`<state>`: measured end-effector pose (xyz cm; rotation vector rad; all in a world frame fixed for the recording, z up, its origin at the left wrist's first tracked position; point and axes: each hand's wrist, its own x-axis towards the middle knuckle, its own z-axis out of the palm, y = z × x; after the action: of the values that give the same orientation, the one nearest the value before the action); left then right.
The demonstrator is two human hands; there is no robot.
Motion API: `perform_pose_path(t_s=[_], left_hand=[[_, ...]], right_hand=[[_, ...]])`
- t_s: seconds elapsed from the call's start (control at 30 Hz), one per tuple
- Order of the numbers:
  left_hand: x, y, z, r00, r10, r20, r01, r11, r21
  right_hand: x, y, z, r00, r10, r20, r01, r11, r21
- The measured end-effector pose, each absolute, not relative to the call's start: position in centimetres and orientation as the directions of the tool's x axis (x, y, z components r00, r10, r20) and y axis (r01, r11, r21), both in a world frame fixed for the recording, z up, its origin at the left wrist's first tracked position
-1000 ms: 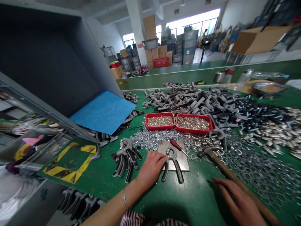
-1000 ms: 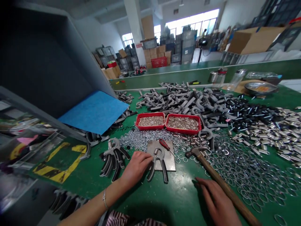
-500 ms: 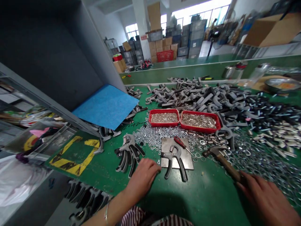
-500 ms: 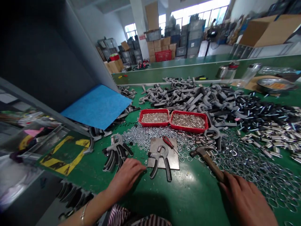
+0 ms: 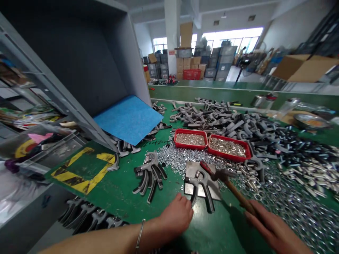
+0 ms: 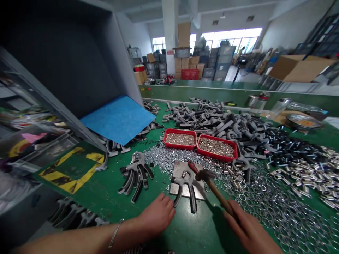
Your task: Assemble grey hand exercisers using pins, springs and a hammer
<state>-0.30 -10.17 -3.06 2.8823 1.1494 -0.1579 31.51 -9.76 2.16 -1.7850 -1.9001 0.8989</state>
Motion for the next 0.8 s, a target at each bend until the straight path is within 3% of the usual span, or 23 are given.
perform_pose_path(t_s=[0.07, 0.17, 0.23, 0.3, 0.37, 0.5, 0.63, 0.73, 0.8], left_hand=[[-0.6, -9.6, -1.8, 0.628, 0.771, -0.107, 0.777, -0.614, 0.139], [-2.2, -8.7, -0.5, 0.388, 0.915, -0.107, 0.803, -0.278, 0.527], [-3.4, -8.1, -0.3, 0.264, 0.949, -0.172, 0.627, -0.033, 0.779], [-4.3, -7.6, -0.4, 0.198, 0.946, -0.258, 0.398, 0.163, 0.903], [-4.8, -7.2, -0.5, 0.179, 0.935, -0.307, 0.22, 0.266, 0.939], [-4.4, -6.1, 0.3, 0.209, 0.933, -0.292, 0.07, 0.284, 0.956], [-2.4, -3.7, 1.5, 0.238, 0.956, -0.175, 0.299, 0.099, 0.949], [-0.6, -1.2, 1.8, 0.305, 0.952, -0.024, 0.542, -0.153, 0.826], [0.4, 0.4, 1.8, 0.355, 0.935, 0.026, 0.596, -0.247, 0.764]], right_hand=[[29.3, -10.0, 3.4, -0.202, 0.949, -0.242, 0.723, -0.022, -0.69], [27.1, -9.6, 4.4, -0.241, 0.944, -0.225, 0.727, 0.022, -0.686], [26.5, -8.7, 4.3, -0.251, 0.942, -0.222, 0.777, 0.06, -0.626], [26.2, -7.9, 4.2, -0.274, 0.919, -0.283, 0.82, 0.069, -0.568], [26.2, -7.5, 4.2, -0.304, 0.889, -0.343, 0.81, 0.051, -0.584], [26.6, -7.7, 3.9, -0.251, 0.931, -0.266, 0.762, 0.02, -0.647], [27.3, -7.2, 2.8, -0.209, 0.9, -0.382, 0.772, -0.087, -0.629], [27.7, -6.9, 2.3, -0.21, 0.872, -0.442, 0.621, -0.231, -0.749], [27.7, -7.3, 1.9, -0.122, 0.897, -0.424, 0.481, -0.32, -0.816]])
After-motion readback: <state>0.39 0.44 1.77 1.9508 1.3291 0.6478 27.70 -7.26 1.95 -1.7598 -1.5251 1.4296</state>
